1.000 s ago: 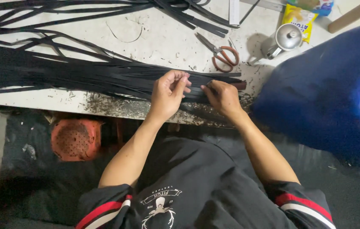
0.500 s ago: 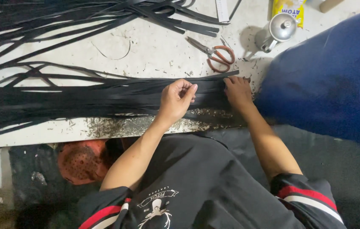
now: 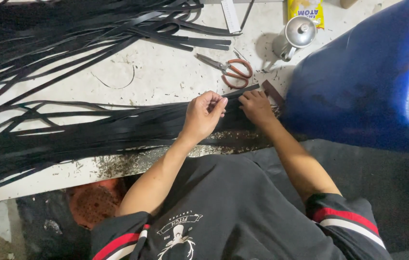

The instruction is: The person applies black dye to a metal frame using a brush, then uses a roller to apply dye to a strip of black leather. The person handles the leather strip and inspects it after dyeing.

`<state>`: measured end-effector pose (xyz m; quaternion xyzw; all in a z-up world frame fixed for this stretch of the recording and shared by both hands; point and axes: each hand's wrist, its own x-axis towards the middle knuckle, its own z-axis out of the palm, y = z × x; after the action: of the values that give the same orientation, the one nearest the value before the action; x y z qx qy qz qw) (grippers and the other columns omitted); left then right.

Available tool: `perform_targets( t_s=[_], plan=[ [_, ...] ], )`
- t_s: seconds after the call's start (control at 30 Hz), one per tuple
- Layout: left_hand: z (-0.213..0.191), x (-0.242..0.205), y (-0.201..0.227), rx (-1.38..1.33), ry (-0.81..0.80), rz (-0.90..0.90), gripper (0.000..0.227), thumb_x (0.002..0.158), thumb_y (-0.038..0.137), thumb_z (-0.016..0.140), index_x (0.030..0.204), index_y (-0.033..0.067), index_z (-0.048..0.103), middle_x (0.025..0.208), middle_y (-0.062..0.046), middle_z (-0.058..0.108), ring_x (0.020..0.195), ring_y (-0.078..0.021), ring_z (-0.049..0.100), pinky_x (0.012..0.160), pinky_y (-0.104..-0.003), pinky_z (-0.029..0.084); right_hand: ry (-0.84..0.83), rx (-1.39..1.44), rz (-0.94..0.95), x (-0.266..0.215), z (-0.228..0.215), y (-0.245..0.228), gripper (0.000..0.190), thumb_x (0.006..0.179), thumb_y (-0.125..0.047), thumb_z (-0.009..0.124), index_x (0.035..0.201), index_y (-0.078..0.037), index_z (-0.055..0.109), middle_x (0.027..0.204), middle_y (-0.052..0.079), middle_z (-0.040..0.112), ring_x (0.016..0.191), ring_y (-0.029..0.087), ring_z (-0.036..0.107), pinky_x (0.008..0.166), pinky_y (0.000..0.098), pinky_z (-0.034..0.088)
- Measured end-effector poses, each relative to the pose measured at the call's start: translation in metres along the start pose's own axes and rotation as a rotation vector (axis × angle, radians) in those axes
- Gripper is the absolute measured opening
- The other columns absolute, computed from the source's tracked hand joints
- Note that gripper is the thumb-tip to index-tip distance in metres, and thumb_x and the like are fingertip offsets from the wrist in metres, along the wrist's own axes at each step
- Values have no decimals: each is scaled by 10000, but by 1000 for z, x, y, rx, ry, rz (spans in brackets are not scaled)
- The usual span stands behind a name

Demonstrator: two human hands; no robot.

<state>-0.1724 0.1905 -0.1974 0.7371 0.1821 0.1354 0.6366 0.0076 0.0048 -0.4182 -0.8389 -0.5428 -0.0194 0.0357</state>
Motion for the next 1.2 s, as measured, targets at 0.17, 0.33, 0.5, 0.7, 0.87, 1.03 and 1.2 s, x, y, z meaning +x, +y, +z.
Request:
perform_targets(
  t_s=[0.17, 0.33, 0.5, 0.7, 0.87, 1.03, 1.2],
  plan=[
    [3, 2, 3, 20, -4, 10, 191, 991, 178, 681, 892, 17, 709, 702, -125, 743, 638, -193, 756, 598, -301, 594, 76, 8, -59, -2, -11, -6, 183, 889, -193, 762, 1049, -149, 685, 995, 75, 654, 994, 307, 677, 883, 452, 500],
    [3, -4, 11, 13, 8, 0, 196, 998, 174, 678, 896, 10, 711, 720, -129, 746, 651, -193, 753, 609, -309, 594, 55, 51, 19, -6, -44, -12, 111, 911, -232, 751, 983, -192, 676, 917, 19, 661, 971, 237, 696, 950, 406, 467],
    [15, -6, 30, 376, -66, 300, 187, 968, 134, 696, 1119, 25, 712, 1029, -166, 734, 994, -376, 735, 869, -441, 589, 176, 103, -116, -2, -178, -30, 239, 799, -264, 808, 867, -141, 615, 818, 29, 635, 814, 230, 690, 761, 347, 500],
    [33, -5, 60, 340, -183, 492, 142, 989, 91, 659, 1124, 55, 680, 993, -141, 725, 1013, -375, 723, 866, -437, 595, 346, 29, -162, -31, -335, -44, 213, 788, -196, 838, 905, -128, 674, 841, 35, 672, 803, 227, 706, 734, 346, 507],
    [20, -11, 145, 384, -158, 776, 83, 1017, 68, 644, 1036, -5, 680, 863, -122, 689, 784, -307, 702, 687, -382, 580, 479, 86, -17, -80, -404, -14, 173, 960, -210, 820, 998, -85, 706, 963, 61, 720, 882, 245, 705, 764, 364, 497],
    [32, -12, 182, 425, -174, 950, 145, 983, 6, 702, 1111, -55, 669, 974, -160, 727, 836, -284, 712, 744, -373, 595, 545, 223, -7, -106, -429, -7, 205, 932, -66, 831, 931, 24, 646, 963, 152, 728, 866, 299, 700, 825, 406, 549],
    [51, -13, 204, 558, -216, 1095, 294, 979, -59, 733, 1252, -16, 633, 877, -124, 628, 737, -277, 594, 676, -406, 516, 613, 306, 40, -133, -429, 5, 163, 943, -49, 776, 935, 26, 631, 970, 160, 711, 875, 307, 699, 805, 400, 549]
  ],
)
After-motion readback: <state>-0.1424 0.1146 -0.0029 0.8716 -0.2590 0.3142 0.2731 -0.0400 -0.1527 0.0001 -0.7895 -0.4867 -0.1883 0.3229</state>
